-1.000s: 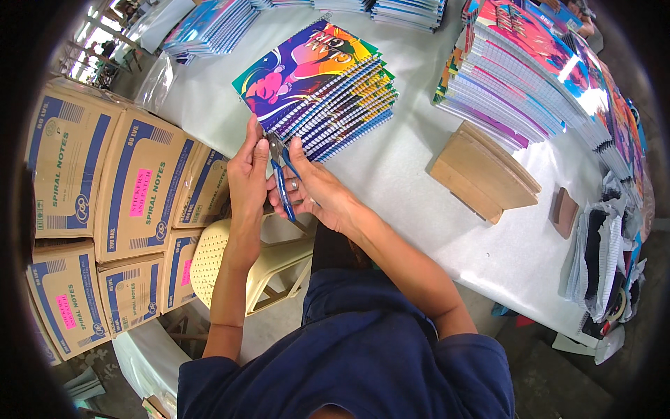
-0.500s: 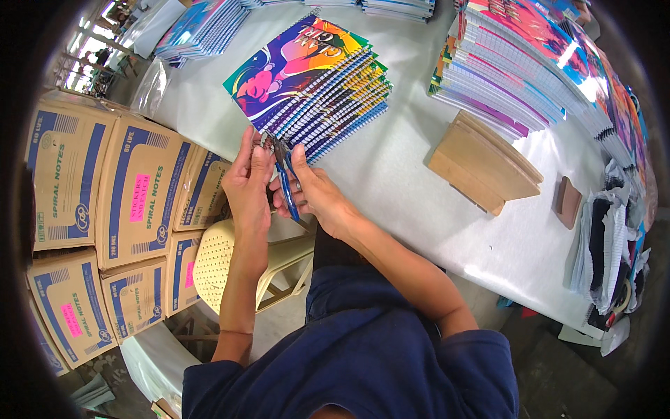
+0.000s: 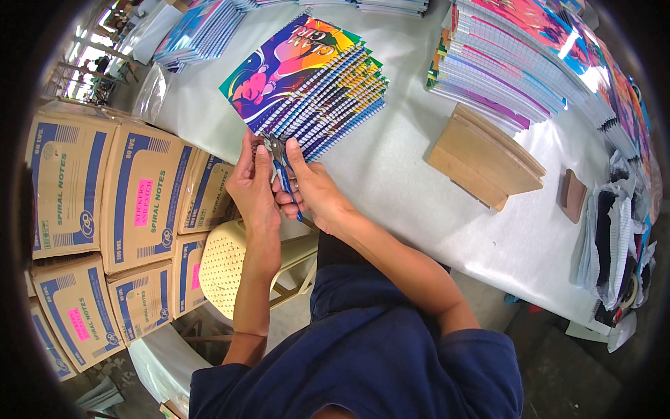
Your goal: The person threads spiral coils into stacks of notebook pages and uses snips to trim the excess wire.
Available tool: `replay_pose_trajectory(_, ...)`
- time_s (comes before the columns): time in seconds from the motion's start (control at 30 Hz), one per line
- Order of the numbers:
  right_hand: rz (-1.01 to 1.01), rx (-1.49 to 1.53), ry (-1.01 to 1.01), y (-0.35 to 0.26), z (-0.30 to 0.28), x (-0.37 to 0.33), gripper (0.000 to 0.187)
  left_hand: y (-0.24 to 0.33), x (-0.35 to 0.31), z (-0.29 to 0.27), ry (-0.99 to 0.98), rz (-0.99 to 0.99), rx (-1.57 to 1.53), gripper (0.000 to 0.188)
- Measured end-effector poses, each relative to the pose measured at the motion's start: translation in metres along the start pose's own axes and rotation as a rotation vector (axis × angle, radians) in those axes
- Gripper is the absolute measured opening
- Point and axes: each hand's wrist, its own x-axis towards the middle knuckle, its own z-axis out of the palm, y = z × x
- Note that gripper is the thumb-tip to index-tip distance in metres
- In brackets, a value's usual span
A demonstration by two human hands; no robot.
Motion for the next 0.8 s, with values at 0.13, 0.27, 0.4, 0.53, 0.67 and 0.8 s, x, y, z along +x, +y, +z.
replay_pose_trajectory(0.13,-0.010,-0.044,0.027,0.007,-0.001,-0.007,0.079,-0.002,-0.005,0.001,-0.013,-0.028,-0.052,0.043)
replay_pose_trajectory(0.27,-0.022,-0.064,0.043,0.012,-0.007,-0.010,0.082,-0.001,-0.004,0.001,-0.004,-0.090,-0.085,0.041)
replay_pose_trajectory(0.4,0.017,-0.094,0.004,0.008,-0.011,-0.008,0.085,-0.001,-0.003,0.000,-0.020,-0.125,-0.163,0.040)
replay_pose_trajectory(0.53,0.039,-0.133,-0.004,0.002,-0.012,-0.012,0.084,-0.001,-0.004,-0.001,-0.020,-0.167,-0.336,0.041)
replay_pose_trajectory(0.67,0.074,-0.153,0.000,0.003,-0.016,-0.012,0.082,-0.008,-0.001,-0.009,-0.033,-0.238,-0.443,0.048)
replay_pose_trajectory(0.8,0.066,-0.147,0.009,0.006,-0.019,-0.009,0.081,-0.007,-0.003,-0.011,-0.051,-0.253,-0.434,0.052)
